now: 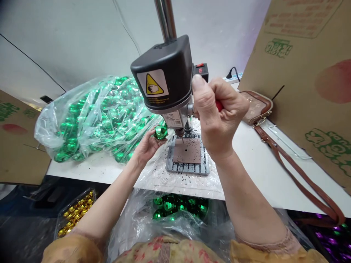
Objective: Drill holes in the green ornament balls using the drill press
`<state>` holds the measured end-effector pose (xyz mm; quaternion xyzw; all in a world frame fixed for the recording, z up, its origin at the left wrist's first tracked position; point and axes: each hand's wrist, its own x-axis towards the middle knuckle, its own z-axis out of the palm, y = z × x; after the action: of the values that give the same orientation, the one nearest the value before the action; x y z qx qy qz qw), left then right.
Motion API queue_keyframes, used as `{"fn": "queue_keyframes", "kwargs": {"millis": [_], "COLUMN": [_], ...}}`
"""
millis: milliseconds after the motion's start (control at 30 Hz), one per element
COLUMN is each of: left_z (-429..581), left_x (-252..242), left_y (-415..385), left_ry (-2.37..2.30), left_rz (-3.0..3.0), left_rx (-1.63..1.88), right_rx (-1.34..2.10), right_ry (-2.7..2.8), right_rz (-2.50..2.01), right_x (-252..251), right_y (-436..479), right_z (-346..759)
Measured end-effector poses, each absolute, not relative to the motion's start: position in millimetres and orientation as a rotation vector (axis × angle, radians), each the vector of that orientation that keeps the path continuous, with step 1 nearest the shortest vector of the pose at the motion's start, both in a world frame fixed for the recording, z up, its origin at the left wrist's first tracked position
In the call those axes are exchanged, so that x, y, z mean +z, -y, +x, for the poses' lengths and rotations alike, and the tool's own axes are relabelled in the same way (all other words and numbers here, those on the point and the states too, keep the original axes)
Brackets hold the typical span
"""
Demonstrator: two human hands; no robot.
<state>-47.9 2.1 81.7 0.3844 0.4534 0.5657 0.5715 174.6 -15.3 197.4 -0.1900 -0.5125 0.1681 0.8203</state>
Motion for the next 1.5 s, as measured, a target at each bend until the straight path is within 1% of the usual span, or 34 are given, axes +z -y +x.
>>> {"fn": "queue_keyframes", "kwargs": {"millis": [100,233,500,667,833,1000,1167,1500], "left_z": [-38,-24,-5,3,0,-5,-4,0], "left_x": [78,67,37,24,18,12,9,13], "left_y": [22,33,11,3,0,0,3,7], "left_ry": [-0.921,-0.907,-1.062,-1.023,-0.993,-0.99,-0.971,-0.952], "left_rz": [0.724,0.729,1.196,1.367,1.448,1.535,1.482,1.483], "left_rx": [1.243,1.202,1.324,1.27,1.224,1.157,1.2,1.211], "right_rx": [0.344,0.335,0.316,0.31,0.271,0.247,0.259,0.291], "right_ry": [1.063,1.081,1.089,1.096,1.116,1.12,1.127,1.099], "right_rz": [-0.378,-0.406,-0.446,-0.58,-0.645,-0.611,-0.653,-0.429], "right_x": [198,198,196,193,189,188,186,193], "right_y": [15,16,17,18,16,14,16,16], "right_z": [174,174,173,174,174,173,174,170]}}
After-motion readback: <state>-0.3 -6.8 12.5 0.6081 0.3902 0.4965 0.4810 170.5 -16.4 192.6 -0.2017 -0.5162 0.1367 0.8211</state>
